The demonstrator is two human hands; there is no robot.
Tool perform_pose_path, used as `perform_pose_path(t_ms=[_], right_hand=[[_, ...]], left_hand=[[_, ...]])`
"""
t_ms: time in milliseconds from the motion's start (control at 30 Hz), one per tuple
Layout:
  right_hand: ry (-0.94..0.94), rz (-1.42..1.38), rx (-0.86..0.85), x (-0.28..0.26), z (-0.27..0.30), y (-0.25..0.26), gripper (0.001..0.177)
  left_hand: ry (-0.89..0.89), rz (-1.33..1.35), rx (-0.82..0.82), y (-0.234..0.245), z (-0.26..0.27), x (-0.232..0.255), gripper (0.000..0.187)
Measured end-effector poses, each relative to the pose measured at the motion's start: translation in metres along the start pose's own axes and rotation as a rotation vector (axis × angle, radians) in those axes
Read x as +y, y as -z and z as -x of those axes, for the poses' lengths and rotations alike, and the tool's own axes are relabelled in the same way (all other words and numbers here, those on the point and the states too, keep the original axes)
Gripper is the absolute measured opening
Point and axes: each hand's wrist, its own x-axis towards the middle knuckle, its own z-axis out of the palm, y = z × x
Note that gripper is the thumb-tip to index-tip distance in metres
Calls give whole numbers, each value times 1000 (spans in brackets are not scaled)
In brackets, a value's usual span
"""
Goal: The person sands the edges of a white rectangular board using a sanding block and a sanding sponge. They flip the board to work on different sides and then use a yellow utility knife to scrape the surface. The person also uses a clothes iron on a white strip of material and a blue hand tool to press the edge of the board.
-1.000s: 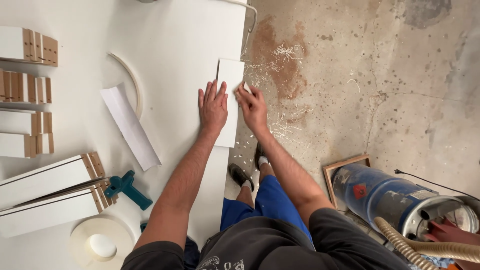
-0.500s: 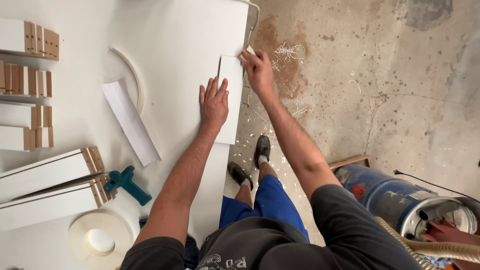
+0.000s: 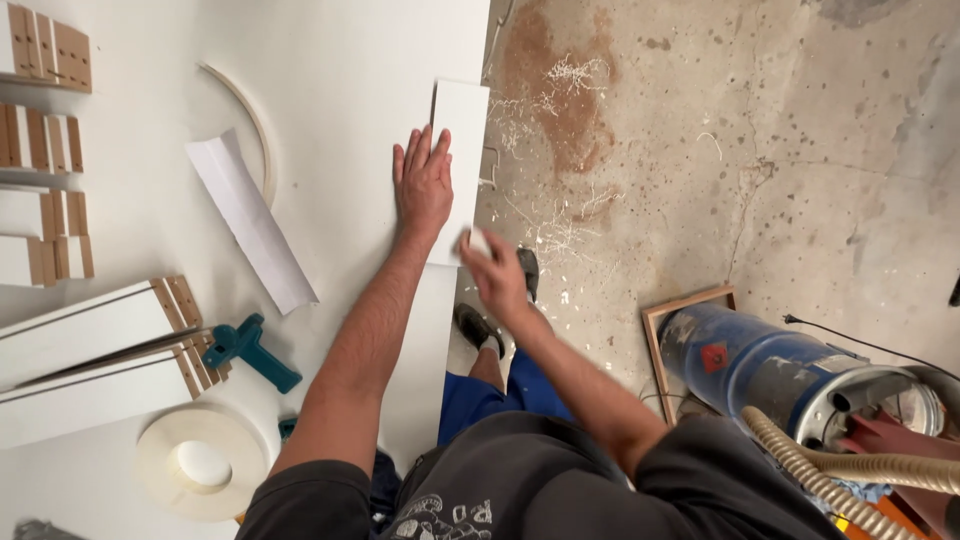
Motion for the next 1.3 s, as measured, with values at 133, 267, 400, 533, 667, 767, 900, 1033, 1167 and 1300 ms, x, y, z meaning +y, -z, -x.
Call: perform_pose_path(t_ms=[133,267,400,533,667,767,900,1033,1167,1300], right_hand=[[-5,71,-56,8,3,15,29],[-16,6,-64,18,-2,13,27],[-52,75,-117,-18,18,31,31],[-590,-550,-182,12,-138,28,27],[-147,-30,-154,42,-233,21,23],[-512,-312,-216,-23,-166,42,31],[45,187,-176,-27,-11,28,24],[-646,-293,-299,18,-158,32,29],[-98,-19,-201,39,-224,22,18],[-744,-324,-355,-66,-134,63,33]], left_hand=[[4,10,-16,-1,-1,-2,35],[4,17,27,-2,3,-4,34],[2,18,29,-4,2,-3,34],[11,24,-5,-3,2,-4,35],[24,105,-41,19,-5,4,35],[37,132,-67,9,-1,2,37],[75,118,-52,7,2,0,41],[70,92,-76,3,0,-3,42],[95,108,-70,4,2,-1,43],[100,129,-107,11,0,0,44]])
